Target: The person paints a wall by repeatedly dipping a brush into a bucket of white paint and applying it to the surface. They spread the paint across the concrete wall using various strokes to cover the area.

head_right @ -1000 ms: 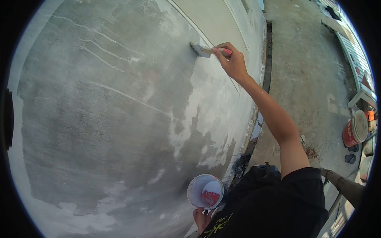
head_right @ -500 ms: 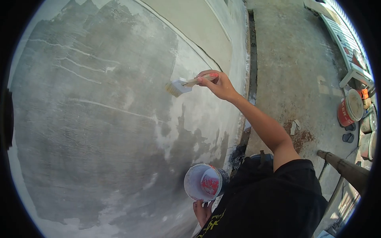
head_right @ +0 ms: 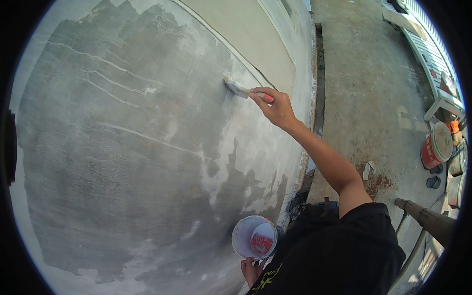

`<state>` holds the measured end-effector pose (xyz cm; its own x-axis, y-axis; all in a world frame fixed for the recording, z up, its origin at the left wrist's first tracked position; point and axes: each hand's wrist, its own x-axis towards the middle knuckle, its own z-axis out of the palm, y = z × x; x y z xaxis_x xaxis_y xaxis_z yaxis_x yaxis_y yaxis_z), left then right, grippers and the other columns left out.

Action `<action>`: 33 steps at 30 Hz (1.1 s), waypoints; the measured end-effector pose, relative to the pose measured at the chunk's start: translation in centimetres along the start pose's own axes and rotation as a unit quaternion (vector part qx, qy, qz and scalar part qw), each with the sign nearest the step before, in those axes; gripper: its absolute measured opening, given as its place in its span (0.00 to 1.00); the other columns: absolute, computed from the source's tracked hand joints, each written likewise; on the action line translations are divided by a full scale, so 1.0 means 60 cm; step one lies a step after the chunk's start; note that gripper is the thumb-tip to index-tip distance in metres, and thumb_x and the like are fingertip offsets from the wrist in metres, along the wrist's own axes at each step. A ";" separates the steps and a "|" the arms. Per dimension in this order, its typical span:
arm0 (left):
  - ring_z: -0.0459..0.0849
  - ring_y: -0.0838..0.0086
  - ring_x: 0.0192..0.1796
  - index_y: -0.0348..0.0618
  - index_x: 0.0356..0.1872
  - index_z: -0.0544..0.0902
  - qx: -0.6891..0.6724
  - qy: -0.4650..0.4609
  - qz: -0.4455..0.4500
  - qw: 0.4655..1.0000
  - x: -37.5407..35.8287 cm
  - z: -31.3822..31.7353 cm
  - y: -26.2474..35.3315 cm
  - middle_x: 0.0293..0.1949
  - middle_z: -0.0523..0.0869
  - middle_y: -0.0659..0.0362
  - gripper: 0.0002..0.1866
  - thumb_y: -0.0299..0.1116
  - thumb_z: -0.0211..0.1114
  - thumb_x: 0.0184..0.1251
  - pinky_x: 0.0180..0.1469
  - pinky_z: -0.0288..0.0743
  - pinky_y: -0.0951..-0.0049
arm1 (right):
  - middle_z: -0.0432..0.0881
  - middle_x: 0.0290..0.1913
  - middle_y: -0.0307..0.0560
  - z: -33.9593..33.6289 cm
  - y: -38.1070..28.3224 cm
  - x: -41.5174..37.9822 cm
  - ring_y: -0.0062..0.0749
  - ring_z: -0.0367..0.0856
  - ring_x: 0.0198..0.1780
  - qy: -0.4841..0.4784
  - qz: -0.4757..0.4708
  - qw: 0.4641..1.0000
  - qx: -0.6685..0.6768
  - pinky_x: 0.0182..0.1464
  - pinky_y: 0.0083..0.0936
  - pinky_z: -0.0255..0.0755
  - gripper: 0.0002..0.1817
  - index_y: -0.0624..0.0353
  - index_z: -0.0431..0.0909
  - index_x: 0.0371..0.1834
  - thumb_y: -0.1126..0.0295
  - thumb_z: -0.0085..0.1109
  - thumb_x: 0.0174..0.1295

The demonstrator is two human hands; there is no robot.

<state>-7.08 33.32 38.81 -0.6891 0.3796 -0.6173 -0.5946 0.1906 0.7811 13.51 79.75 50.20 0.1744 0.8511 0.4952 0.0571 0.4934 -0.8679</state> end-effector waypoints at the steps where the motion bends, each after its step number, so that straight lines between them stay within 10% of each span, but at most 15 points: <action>1: 0.76 0.60 0.48 0.41 0.37 0.66 0.002 -0.005 -0.001 1.000 0.006 0.003 0.001 0.43 0.75 0.52 0.10 0.21 0.59 0.62 0.52 0.78 0.33 | 0.89 0.39 0.48 0.012 -0.002 -0.034 0.21 0.82 0.34 0.000 -0.060 0.997 0.045 0.38 0.20 0.75 0.10 0.62 0.85 0.45 0.71 0.67 0.64; 7: 0.77 0.61 0.49 0.41 0.37 0.66 0.037 -0.031 0.003 0.999 0.005 0.045 0.023 0.43 0.74 0.52 0.10 0.22 0.60 0.62 0.50 0.79 0.35 | 0.88 0.40 0.45 -0.002 -0.055 -0.164 0.24 0.85 0.40 -0.198 0.068 0.964 0.163 0.46 0.22 0.80 0.11 0.63 0.85 0.47 0.71 0.66 0.65; 20: 0.79 0.66 0.46 0.43 0.36 0.65 0.001 -0.029 0.043 0.999 -0.008 0.033 0.003 0.43 0.75 0.55 0.10 0.19 0.58 0.63 0.46 0.85 0.40 | 0.85 0.43 0.55 -0.047 0.031 0.015 0.34 0.88 0.45 0.013 0.199 0.963 0.181 0.51 0.22 0.83 0.17 0.71 0.78 0.50 0.67 0.64 0.67; 30: 0.82 0.67 0.46 0.43 0.35 0.65 0.032 0.028 0.075 0.996 -0.034 0.047 -0.028 0.44 0.74 0.56 0.10 0.21 0.59 0.64 0.42 0.90 0.58 | 0.85 0.44 0.55 -0.076 -0.036 -0.221 0.37 0.88 0.45 -0.372 0.524 0.734 0.219 0.49 0.23 0.85 0.15 0.70 0.77 0.54 0.73 0.60 0.67; 33: 0.78 0.66 0.58 0.44 0.36 0.65 0.025 0.049 0.097 0.994 -0.031 0.043 -0.047 0.65 0.69 0.52 0.12 0.21 0.62 0.64 0.38 0.88 0.67 | 0.86 0.40 0.51 -0.040 -0.065 -0.275 0.33 0.88 0.44 -0.503 0.440 0.736 0.106 0.46 0.24 0.84 0.14 0.69 0.81 0.50 0.72 0.64 0.65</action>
<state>-3.04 34.41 37.99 -0.8267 0.3245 -0.4597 -0.4275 0.1692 0.8881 12.75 63.35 45.30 -0.7707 0.5080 -0.3847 0.1832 -0.4016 -0.8973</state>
